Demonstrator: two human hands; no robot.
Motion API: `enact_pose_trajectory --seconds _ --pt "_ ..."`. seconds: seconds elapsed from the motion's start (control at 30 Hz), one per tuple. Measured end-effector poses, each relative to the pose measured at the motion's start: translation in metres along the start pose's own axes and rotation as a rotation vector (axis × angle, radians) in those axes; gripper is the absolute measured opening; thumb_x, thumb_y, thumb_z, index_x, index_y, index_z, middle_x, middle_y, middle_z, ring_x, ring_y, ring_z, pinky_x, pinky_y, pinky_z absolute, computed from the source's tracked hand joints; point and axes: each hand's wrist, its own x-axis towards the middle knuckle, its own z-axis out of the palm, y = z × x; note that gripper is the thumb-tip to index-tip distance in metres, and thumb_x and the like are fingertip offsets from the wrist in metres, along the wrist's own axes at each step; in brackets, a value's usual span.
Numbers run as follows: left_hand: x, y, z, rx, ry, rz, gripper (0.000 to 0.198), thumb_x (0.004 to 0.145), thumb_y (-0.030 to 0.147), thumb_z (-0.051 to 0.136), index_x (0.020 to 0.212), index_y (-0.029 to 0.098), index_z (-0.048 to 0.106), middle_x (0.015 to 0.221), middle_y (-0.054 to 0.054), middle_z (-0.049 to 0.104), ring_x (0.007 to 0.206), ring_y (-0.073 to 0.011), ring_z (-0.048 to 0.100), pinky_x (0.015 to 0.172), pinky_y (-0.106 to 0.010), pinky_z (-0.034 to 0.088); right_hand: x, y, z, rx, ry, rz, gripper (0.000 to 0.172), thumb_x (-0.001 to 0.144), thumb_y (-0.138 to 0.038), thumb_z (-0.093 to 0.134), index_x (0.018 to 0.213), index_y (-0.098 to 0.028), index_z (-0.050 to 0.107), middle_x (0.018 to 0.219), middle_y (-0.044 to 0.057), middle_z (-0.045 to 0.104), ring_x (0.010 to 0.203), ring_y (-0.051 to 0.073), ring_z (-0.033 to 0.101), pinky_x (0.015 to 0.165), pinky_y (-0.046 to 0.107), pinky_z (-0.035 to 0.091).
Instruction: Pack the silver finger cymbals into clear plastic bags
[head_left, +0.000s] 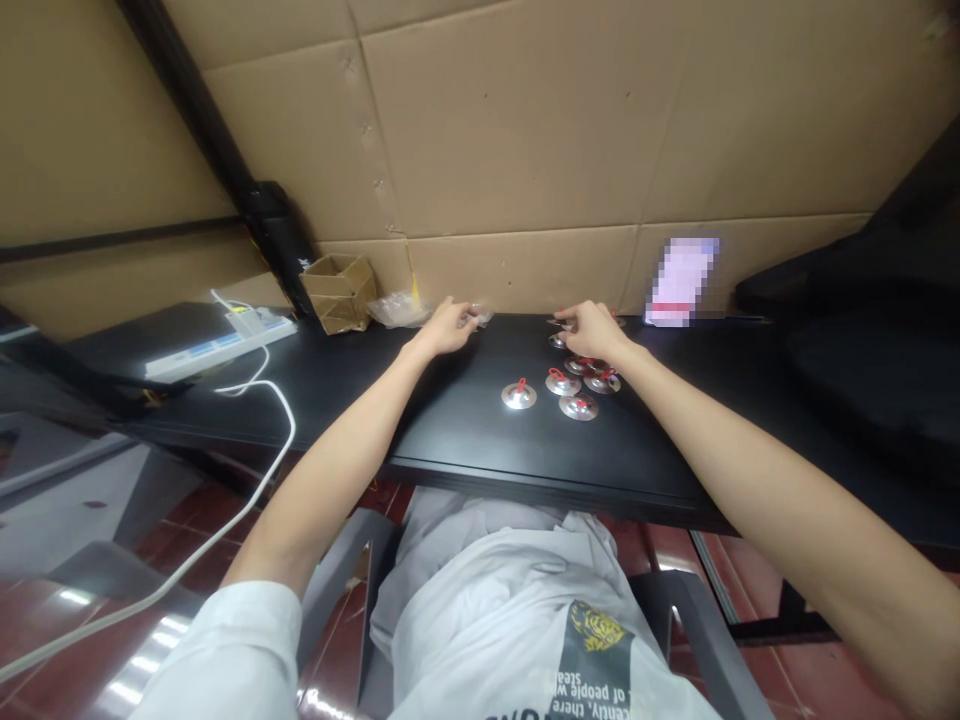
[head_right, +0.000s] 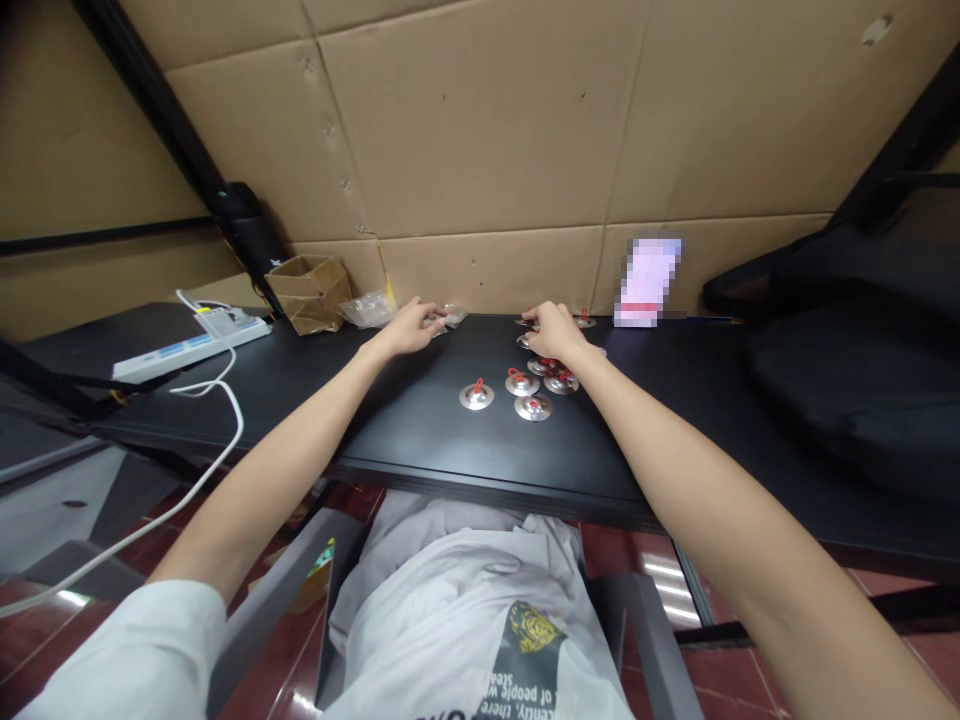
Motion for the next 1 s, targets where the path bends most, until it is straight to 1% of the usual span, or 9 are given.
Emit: enact_pose_trajectory --seconds 0.13,0.23,0.3,0.4,0.5,0.63,0.77,0.87,1.0 --pt "0.000 0.003 0.000 -0.027 0.014 0.028 0.033 0.106 0.028 0.059 0.129 0.013 0.075 0.116 -0.013 0.070 0.121 -0.0273 0.063 0.118 -0.042 0.046 0.000 -0.005 -0.002 0.105 0.065 0.012 0.050 0.085 -0.012 0.075 0.135 -0.010 0.080 0.119 0.015 0.083 0.122 0.037 0.073 0.113 0.050 0.056" --pt "-0.003 0.011 0.002 -0.092 0.031 0.096 0.031 0.102 0.030 0.066 0.127 0.013 0.076 0.121 -0.015 0.068 0.114 -0.0260 0.066 0.113 -0.041 0.049 -0.001 -0.015 -0.003 0.307 0.099 0.069 0.048 0.083 -0.014 0.084 0.131 -0.011 0.081 0.107 0.014 0.085 0.108 0.034 0.080 0.110 0.051 0.060" --pt "-0.005 0.021 0.005 -0.177 0.003 0.170 0.036 0.098 0.034 0.074 0.130 0.016 0.075 0.127 -0.014 0.067 0.109 -0.0239 0.067 0.108 -0.040 0.051 0.000 -0.023 -0.001 0.493 0.110 0.089 0.051 0.081 -0.015 0.088 0.131 -0.013 0.081 0.116 0.015 0.084 0.108 0.032 0.081 0.107 0.050 0.062" --pt "-0.007 0.038 0.014 -0.360 -0.067 0.260 0.043 0.094 0.039 0.080 0.131 0.018 0.073 0.130 -0.012 0.070 0.106 -0.0223 0.068 0.102 -0.038 0.053 -0.001 -0.035 0.002 0.734 0.072 0.052 0.055 0.077 -0.014 0.091 0.132 -0.015 0.079 0.137 0.017 0.077 0.127 0.034 0.075 0.109 0.049 0.062" --pt "-0.006 0.050 0.025 -0.548 -0.109 0.260 0.035 0.094 0.044 0.079 0.116 0.017 0.073 0.122 -0.012 0.076 0.108 -0.0224 0.070 0.099 -0.036 0.054 -0.004 -0.041 0.004 0.851 0.012 0.049 0.055 0.075 -0.011 0.090 0.129 -0.015 0.079 0.141 0.018 0.075 0.136 0.035 0.070 0.111 0.050 0.062" --pt "-0.004 0.055 0.035 -0.762 -0.100 0.096 0.038 0.089 0.048 0.085 0.093 0.015 0.069 0.098 -0.011 0.079 0.090 -0.0190 0.073 0.089 -0.034 0.056 -0.005 -0.045 0.006 0.857 -0.001 0.079 0.054 0.078 -0.014 0.087 0.131 -0.014 0.078 0.145 0.020 0.072 0.139 0.037 0.068 0.104 0.050 0.065" --pt "-0.006 0.054 0.036 -0.896 -0.146 -0.151 0.036 0.091 0.045 0.086 0.092 0.014 0.068 0.086 -0.010 0.079 0.076 -0.0171 0.074 0.076 -0.032 0.059 -0.003 -0.044 0.006 0.699 0.087 0.035 0.049 0.089 -0.014 0.074 0.137 -0.014 0.076 0.145 0.016 0.073 0.136 0.032 0.069 0.115 0.048 0.058" --pt "-0.007 0.054 0.034 -0.969 -0.185 -0.285 0.026 0.097 0.038 0.081 0.097 0.014 0.072 0.085 -0.010 0.079 0.074 -0.0173 0.076 0.077 -0.031 0.061 -0.006 -0.042 0.005 0.509 0.138 -0.073 0.051 0.092 -0.015 0.067 0.143 -0.017 0.075 0.140 0.012 0.077 0.126 0.029 0.074 0.117 0.046 0.054" --pt "-0.006 0.054 0.032 -1.078 -0.208 -0.377 0.020 0.106 0.029 0.067 0.094 0.013 0.073 0.096 -0.012 0.081 0.079 -0.0164 0.078 0.083 -0.031 0.062 -0.014 -0.043 0.005 0.365 0.121 -0.246 0.055 0.095 -0.024 0.065 0.149 -0.022 0.072 0.128 0.009 0.082 0.107 0.027 0.075 0.108 0.046 0.055"
